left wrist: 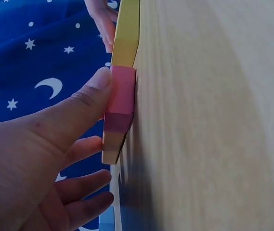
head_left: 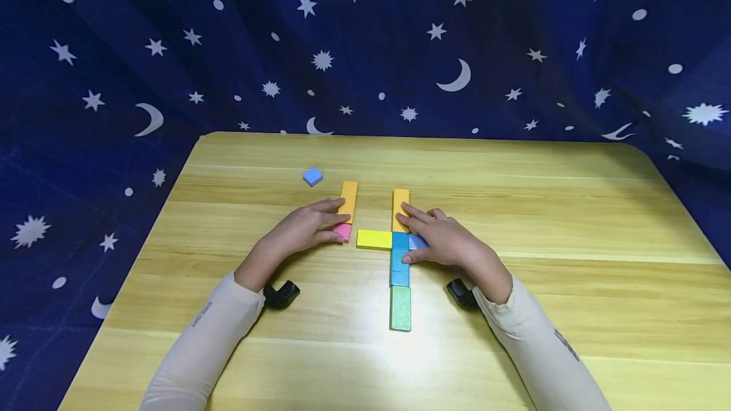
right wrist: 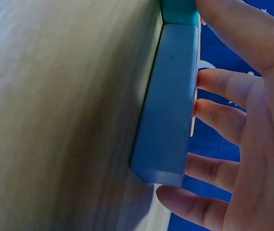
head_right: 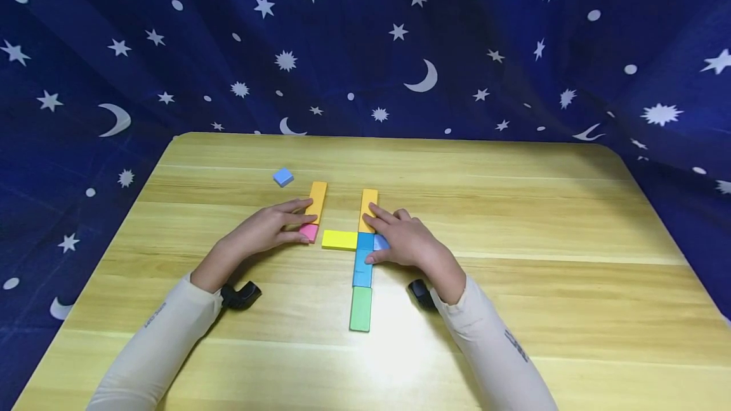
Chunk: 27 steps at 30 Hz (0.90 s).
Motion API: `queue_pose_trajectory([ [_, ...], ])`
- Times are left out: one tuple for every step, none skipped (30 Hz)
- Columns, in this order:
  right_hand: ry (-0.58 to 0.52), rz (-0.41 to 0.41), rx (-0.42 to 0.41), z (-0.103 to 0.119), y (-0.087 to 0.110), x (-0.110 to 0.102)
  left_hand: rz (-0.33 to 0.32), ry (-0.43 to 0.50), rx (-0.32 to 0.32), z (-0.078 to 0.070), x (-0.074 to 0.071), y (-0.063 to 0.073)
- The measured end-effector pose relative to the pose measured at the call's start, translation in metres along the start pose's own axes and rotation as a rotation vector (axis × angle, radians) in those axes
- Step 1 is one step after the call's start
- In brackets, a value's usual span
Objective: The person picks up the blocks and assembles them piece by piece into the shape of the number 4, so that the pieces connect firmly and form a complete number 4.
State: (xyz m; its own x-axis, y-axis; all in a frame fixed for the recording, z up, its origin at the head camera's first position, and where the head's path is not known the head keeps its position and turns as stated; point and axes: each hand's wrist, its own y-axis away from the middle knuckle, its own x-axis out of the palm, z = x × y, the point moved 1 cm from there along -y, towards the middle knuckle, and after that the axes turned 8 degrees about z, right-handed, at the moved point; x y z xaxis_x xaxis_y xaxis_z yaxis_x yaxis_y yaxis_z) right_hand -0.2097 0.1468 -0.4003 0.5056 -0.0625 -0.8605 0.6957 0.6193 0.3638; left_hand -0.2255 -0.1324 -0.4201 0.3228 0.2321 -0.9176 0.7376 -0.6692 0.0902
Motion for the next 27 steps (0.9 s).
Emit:
queue_pose_trajectory([
  [-0.001, 0.000, 0.000, 0.0000, -0.0001, 0.0000, -0.003, 0.001, 0.003, -0.0001, -0.0001, 0.0000],
  [-0.001, 0.000, 0.000, -0.0001, -0.0001, -0.0001, -0.005, 0.001, 0.005, -0.0001, -0.0002, -0.0001],
  [-0.002, 0.000, 0.000, 0.0000, 0.0000, -0.0003, -0.007, 0.002, 0.008, -0.0001, -0.0003, -0.0002],
  [-0.002, 0.001, 0.001, 0.0000, -0.0001, -0.0003, -0.008, 0.003, 0.010, 0.0000, -0.0003, -0.0003],
  [-0.002, 0.002, 0.002, -0.0001, -0.0003, -0.0004, -0.008, 0.004, 0.011, 0.0001, -0.0003, -0.0004],
  [-0.002, 0.003, 0.002, -0.0002, -0.0004, -0.0004, -0.008, 0.005, 0.013, 0.0001, -0.0004, -0.0005],
  [-0.002, 0.004, 0.002, -0.0003, -0.0005, -0.0005, -0.008, 0.006, 0.014, 0.0002, -0.0004, -0.0006],
  [-0.001, 0.003, 0.002, -0.0004, -0.0007, -0.0004, -0.008, 0.006, 0.015, 0.0003, -0.0002, -0.0006],
  [0.000, 0.003, 0.002, -0.0005, -0.0008, -0.0004, -0.008, 0.005, 0.015, 0.0004, -0.0001, -0.0007],
  [0.000, 0.003, 0.003, -0.0008, -0.0009, -0.0002, -0.009, 0.003, 0.015, 0.0004, 0.0001, -0.0007],
  [0.000, 0.002, 0.002, -0.0008, -0.0010, -0.0002, -0.010, 0.001, 0.015, 0.0003, 0.0002, -0.0007],
  [0.001, 0.001, 0.002, -0.0008, -0.0010, -0.0002, -0.012, -0.001, 0.015, 0.0001, 0.0003, -0.0008],
  [0.000, 0.000, 0.002, -0.0010, -0.0009, -0.0001, -0.014, -0.005, 0.016, 0.0000, 0.0004, -0.0008],
  [-0.001, -0.001, 0.002, -0.0012, -0.0008, 0.0000, -0.016, -0.009, 0.018, -0.0003, 0.0006, -0.0008],
  [-0.004, 0.001, 0.003, -0.0013, -0.0007, 0.0000, -0.019, -0.011, 0.019, -0.0005, 0.0006, -0.0009],
  [-0.005, 0.003, 0.003, -0.0014, -0.0006, -0.0001, -0.022, -0.012, 0.022, -0.0007, 0.0006, -0.0010],
  [-0.008, 0.004, 0.004, -0.0015, -0.0005, -0.0001, -0.024, -0.015, 0.025, -0.0008, 0.0008, -0.0012],
  [-0.009, 0.005, 0.005, -0.0017, -0.0005, -0.0002, -0.025, -0.018, 0.029, -0.0008, 0.0010, -0.0013],
  [-0.011, 0.007, 0.005, -0.0018, -0.0004, -0.0002, -0.026, -0.022, 0.033, -0.0006, 0.0012, -0.0013],
  [-0.010, 0.008, 0.006, -0.0019, -0.0004, -0.0002, -0.026, -0.026, 0.036, -0.0004, 0.0014, -0.0014],
  [-0.010, 0.010, 0.007, -0.0019, -0.0004, -0.0004, -0.025, -0.029, 0.036, -0.0001, 0.0015, -0.0015],
  [-0.009, 0.011, 0.007, -0.0019, -0.0005, -0.0005, -0.023, -0.034, 0.036, 0.0001, 0.0017, -0.0016],
  [-0.007, 0.011, 0.008, -0.0019, -0.0005, -0.0006, -0.021, -0.042, 0.034, 0.0002, 0.0019, -0.0016],
  [-0.006, 0.012, 0.008, -0.0019, -0.0006, -0.0007, -0.019, -0.047, 0.033, 0.0003, 0.0019, -0.0015],
  [-0.005, 0.011, 0.008, -0.0019, -0.0008, -0.0007, -0.018, -0.051, 0.032, 0.0003, 0.0020, -0.0016],
  [-0.004, 0.010, 0.008, -0.0018, -0.0009, -0.0008, -0.018, -0.055, 0.031, 0.0001, 0.0021, -0.0018],
  [-0.002, 0.009, 0.007, -0.0017, -0.0010, -0.0010, -0.020, -0.057, 0.029, -0.0004, 0.0022, -0.0021],
])
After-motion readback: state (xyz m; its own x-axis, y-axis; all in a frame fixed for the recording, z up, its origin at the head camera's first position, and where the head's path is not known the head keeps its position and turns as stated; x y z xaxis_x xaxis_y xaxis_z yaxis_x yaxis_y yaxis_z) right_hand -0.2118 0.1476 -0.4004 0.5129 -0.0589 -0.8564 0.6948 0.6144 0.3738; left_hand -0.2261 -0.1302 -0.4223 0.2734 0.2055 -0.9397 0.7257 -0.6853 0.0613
